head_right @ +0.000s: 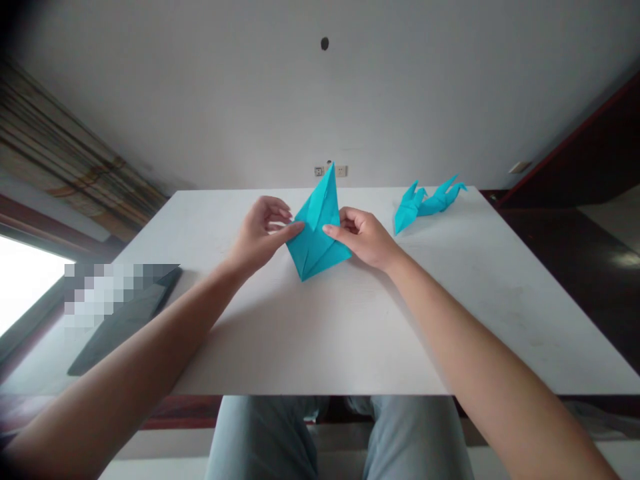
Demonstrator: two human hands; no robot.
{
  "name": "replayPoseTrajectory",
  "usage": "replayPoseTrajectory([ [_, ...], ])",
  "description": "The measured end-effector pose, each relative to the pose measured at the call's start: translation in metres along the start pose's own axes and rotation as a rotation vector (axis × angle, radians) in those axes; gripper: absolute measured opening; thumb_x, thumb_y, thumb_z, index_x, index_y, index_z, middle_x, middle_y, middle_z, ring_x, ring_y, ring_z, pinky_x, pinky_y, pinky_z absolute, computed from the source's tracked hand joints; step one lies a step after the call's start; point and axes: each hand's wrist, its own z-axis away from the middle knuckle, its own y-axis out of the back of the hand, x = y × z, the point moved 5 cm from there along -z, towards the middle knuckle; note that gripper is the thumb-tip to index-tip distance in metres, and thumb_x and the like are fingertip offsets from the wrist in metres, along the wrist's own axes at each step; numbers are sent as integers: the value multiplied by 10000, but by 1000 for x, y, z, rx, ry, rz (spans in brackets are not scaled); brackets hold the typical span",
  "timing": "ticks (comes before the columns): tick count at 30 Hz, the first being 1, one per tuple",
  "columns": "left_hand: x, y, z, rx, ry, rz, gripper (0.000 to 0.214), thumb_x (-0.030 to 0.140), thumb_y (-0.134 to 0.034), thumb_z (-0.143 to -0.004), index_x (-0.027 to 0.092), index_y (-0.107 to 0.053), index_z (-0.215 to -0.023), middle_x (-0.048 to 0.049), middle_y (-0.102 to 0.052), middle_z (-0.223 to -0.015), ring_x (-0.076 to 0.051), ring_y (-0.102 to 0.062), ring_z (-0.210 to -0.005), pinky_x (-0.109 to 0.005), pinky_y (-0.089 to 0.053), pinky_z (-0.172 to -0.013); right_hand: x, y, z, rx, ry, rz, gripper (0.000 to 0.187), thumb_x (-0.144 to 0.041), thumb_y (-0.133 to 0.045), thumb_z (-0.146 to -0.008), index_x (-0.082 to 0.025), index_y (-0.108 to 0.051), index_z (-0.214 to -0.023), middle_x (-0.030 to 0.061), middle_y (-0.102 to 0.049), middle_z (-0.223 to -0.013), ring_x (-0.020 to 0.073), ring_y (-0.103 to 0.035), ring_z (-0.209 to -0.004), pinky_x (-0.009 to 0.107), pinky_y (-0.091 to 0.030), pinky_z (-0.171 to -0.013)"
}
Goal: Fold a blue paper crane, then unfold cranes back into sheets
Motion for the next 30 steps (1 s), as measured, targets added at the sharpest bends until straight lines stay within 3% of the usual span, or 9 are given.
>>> replayPoseTrajectory([
  [2, 13, 7, 4, 159, -141, -206, 414, 407, -967, -815, 253, -692, -1084, -90, -734, -1204, -280, -639, -1147, -436, -526, -1010, 2, 2, -1, 40, 0, 16, 497, -682, -1018, -783, -276, -750, -888, 19, -796, -887, 220, -706, -802, 354, -585, -677],
  [3, 20, 6, 6, 156, -198, -290, 355, 387, -950, -841, 258, -701, -1059, -96, -736, -1205, -294, -626, -1158, -469, -503, -1057, 2, 2, -1, 56, 3, 23, 513, -703, -1009, -783, -278, -740, -883, 17, -788, -879, 221, -700, -798, 351, -577, -663],
  [6, 35, -6, 16, 6, -311, -417, 107, 310, -771, -994, 272, -775, -1094, -91, -773, -1186, -315, -641, -1177, -529, -425, -1145, -1, 0, 0, 71, 19, 41, 547, -744, -990, -787, -278, -720, -882, 15, -770, -882, 215, -674, -791, 345, -559, -653],
  [11, 40, -23, 27, -180, -342, -357, 327, 357, -655, -1103, 295, -786, -1396, -104, -807, -1431, -318, -694, -1348, -516, -402, -1214, -12, -6, 5, 47, 78, 103, 559, -760, -963, -820, -272, -695, -872, 5, -712, -878, 203, -625, -803, 337, -530, -681],
  [15, 36, -25, 25, -260, -238, -91, 407, 540, -607, -1154, 245, -819, -1335, -119, -825, -1415, -311, -740, -1346, -456, -504, -1195, -21, -8, 8, 36, 136, 132, 560, -817, -836, -926, -265, -739, -911, 20, -693, -890, 210, -631, -858, 348, -548, -776],
  [21, 15, -25, 18, -272, 159, 362, 853, 961, -447, -1034, 222, -834, -1209, -129, -862, -1101, -367, -799, -1214, -470, -666, -995, -32, -4, 10, 111, 322, 402, 408, -705, -767, -1033, -320, -879, -1108, 86, -706, -1152, 279, -665, -1109, 425, -599, -949],
  [23, 9, -26, 17, -260, 236, 465, 755, 904, -629, -988, 220, -814, -1249, -130, -865, -1116, -374, -814, -1205, -480, -684, -989, -32, -4, 12, 126, 360, 503, 321, -624, -811, -1022, -346, -897, -1157, 109, -669, -1255, 327, -648, -1264, 479, -605, -1029],
  [26, 3, -28, 14, -204, 303, 555, 536, 573, -891, -904, 200, -785, -1274, -119, -874, -1181, -343, -834, -1172, -479, -690, -1033, -28, -2, 14, 158, 366, 552, 299, -539, -833, -1018, -364, -893, -1253, 130, -628, -1383, 375, -604, -1424, 542, -591, -1130],
  [30, -1, -30, 11, -175, 331, 655, 460, 369, -888, -867, 190, -770, -1275, -115, -870, -1272, -304, -833, -1189, -457, -689, -1067, -16, 0, 9, 133, 263, 345, 422, -551, -822, -1024, -396, -813, -1416, 86, -677, -1430, 298, -706, -1247, 485, -645, -1066],
])
